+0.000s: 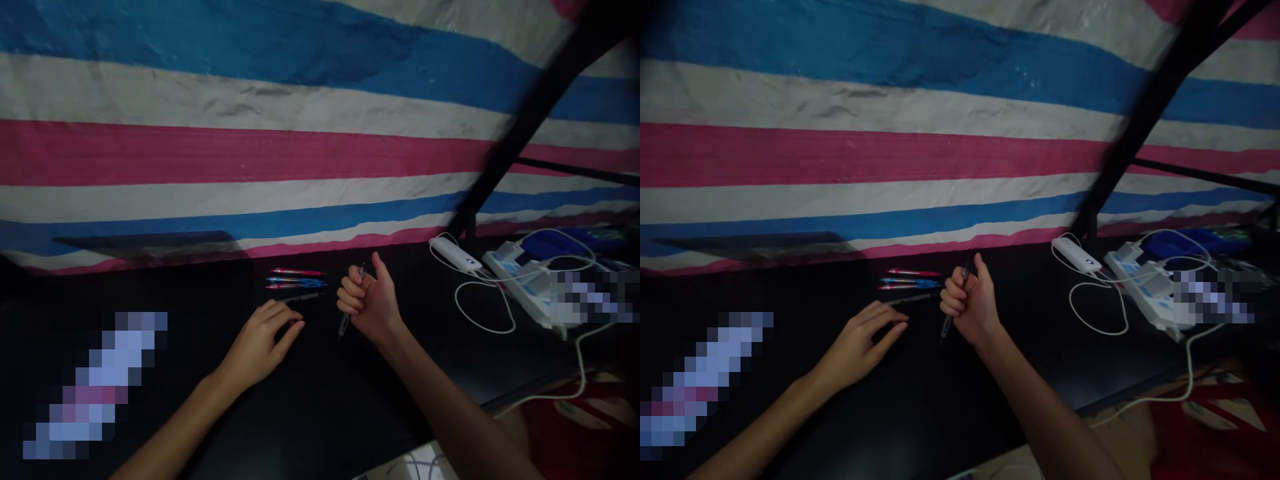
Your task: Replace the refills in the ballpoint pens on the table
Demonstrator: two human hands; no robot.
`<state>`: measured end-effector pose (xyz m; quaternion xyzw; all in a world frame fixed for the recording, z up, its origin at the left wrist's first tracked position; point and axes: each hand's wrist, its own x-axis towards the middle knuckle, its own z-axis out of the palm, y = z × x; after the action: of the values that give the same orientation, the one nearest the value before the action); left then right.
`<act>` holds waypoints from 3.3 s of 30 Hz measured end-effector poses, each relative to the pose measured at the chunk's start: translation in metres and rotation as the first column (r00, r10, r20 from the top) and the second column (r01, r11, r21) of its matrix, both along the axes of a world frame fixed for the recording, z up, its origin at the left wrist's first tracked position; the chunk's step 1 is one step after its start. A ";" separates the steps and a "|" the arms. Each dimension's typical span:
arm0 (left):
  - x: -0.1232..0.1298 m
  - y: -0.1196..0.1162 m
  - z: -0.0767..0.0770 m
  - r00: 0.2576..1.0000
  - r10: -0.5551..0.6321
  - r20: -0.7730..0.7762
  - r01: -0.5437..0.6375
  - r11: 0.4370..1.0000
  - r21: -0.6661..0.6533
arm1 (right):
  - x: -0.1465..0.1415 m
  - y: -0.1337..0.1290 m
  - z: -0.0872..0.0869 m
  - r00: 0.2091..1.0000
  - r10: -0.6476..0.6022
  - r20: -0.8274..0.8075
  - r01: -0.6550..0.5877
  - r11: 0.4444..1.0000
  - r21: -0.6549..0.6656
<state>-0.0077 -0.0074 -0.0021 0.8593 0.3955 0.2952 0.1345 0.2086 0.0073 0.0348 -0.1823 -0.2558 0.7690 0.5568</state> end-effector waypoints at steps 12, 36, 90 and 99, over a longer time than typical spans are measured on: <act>0.000 0.005 -0.003 1.000 0.012 0.021 -0.011 1.000 -0.003 | 0.004 -0.001 0.002 0.995 -0.025 0.101 0.028 0.999 -0.030; -0.004 0.008 -0.011 0.994 0.109 -0.031 -0.106 0.991 0.077 | 0.014 0.005 -0.003 0.993 -0.094 0.075 0.097 0.995 -0.034; 0.004 0.006 0.001 0.410 0.542 0.734 0.277 0.693 -0.666 | -0.021 -0.009 -0.021 0.150 -0.791 0.593 -0.338 0.523 0.783; 0.017 -0.008 0.009 0.629 0.316 0.710 0.300 0.744 -0.598 | -0.030 -0.016 -0.025 0.232 -0.752 0.617 -0.266 0.561 0.784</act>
<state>0.0089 -0.0156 0.0073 0.5348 0.3798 0.4736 0.5877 0.1789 -0.0084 0.0099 -0.3820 -0.7944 0.1838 0.4350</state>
